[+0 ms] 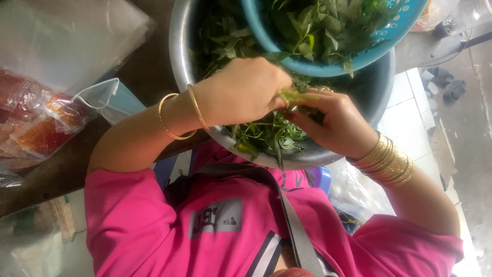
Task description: The person sorts green leafy vegetables by hand, picking up bunches from a blue colander and placing them into a larger metal bowl. The person repeatedly handles the leaves, separating them and transferring them between the containers.
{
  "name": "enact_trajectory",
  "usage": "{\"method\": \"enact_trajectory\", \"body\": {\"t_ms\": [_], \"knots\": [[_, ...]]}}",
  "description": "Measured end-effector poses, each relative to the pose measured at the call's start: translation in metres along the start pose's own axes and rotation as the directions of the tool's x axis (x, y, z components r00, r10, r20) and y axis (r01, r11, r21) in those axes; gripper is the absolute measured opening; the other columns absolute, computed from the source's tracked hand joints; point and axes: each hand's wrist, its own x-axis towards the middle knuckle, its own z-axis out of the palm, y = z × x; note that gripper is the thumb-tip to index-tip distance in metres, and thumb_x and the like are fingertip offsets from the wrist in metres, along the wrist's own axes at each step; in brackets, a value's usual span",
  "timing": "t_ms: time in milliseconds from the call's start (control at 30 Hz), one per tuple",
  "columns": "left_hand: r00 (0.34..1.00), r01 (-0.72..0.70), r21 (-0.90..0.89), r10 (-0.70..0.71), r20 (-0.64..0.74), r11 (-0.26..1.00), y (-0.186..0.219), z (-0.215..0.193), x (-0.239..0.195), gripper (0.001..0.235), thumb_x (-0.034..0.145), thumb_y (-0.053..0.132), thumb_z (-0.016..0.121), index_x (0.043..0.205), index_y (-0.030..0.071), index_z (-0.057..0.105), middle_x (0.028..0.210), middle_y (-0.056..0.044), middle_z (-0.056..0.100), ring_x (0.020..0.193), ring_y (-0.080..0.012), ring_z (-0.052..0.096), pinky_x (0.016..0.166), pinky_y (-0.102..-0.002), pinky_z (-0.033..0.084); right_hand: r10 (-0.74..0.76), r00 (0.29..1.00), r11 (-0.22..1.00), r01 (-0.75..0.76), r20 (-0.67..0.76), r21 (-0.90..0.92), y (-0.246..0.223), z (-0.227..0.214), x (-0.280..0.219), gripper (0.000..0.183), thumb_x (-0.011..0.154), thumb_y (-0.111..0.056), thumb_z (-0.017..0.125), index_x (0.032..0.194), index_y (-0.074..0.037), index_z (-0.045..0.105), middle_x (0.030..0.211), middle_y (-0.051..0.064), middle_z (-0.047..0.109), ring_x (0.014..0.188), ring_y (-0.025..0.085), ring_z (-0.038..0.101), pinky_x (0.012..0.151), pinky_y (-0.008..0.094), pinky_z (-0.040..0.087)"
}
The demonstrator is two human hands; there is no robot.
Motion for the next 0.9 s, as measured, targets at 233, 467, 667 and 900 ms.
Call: {"method": "enact_trajectory", "body": {"t_ms": [233, 467, 667, 900], "knots": [[0.818, -0.452, -0.214, 0.306, -0.487, 0.866, -0.007, -0.007, -0.010, 0.017, 0.096, 0.008, 0.073, 0.085, 0.006, 0.060, 0.069, -0.007, 0.066, 0.053, -0.0152, 0.057, 0.043, -0.032, 0.043, -0.020, 0.989, 0.988, 0.042, -0.146, 0.151, 0.000, -0.006, 0.003, 0.011, 0.094, 0.009, 0.063, 0.098, 0.000, 0.068, 0.089, 0.009, 0.069, 0.073, 0.016, 0.063, 0.065, 0.028, 0.051], [0.808, -0.548, -0.458, 0.302, -0.505, 0.700, -0.018, -0.025, -0.017, 0.017, 0.108, 0.009, 0.055, 0.094, 0.011, 0.045, 0.077, 0.001, 0.048, 0.063, -0.0093, 0.043, 0.056, -0.025, 0.036, 0.352, 0.887, 0.892, -0.221, -0.300, 0.394, 0.015, -0.012, -0.003, 0.011, 0.098, -0.012, 0.050, 0.102, -0.004, 0.057, 0.087, 0.005, 0.056, 0.066, 0.012, 0.049, 0.058, 0.023, 0.040], [0.930, -0.365, -0.659, 0.233, -0.284, 0.657, -0.018, -0.017, -0.001, 0.014, 0.097, 0.008, 0.041, 0.108, 0.012, 0.048, 0.089, -0.001, 0.071, 0.058, -0.0059, 0.049, 0.048, -0.020, 0.043, 0.141, 0.927, 0.970, -0.060, -0.347, 0.236, 0.008, -0.010, 0.002, 0.011, 0.106, -0.004, 0.045, 0.110, -0.001, 0.056, 0.102, 0.008, 0.056, 0.084, 0.017, 0.053, 0.075, 0.028, 0.046], [0.963, -0.229, -0.537, 0.109, -0.245, 0.812, -0.002, -0.007, -0.001, 0.022, 0.093, 0.009, 0.049, 0.088, 0.014, 0.071, 0.064, 0.005, 0.060, 0.049, -0.0077, 0.044, 0.045, -0.029, 0.032, -0.054, 0.901, 0.998, 0.060, -0.431, -0.002, 0.007, -0.005, 0.008, 0.006, 0.112, 0.005, 0.038, 0.117, 0.004, 0.042, 0.102, 0.019, 0.055, 0.080, 0.027, 0.059, 0.068, 0.036, 0.051]]}}
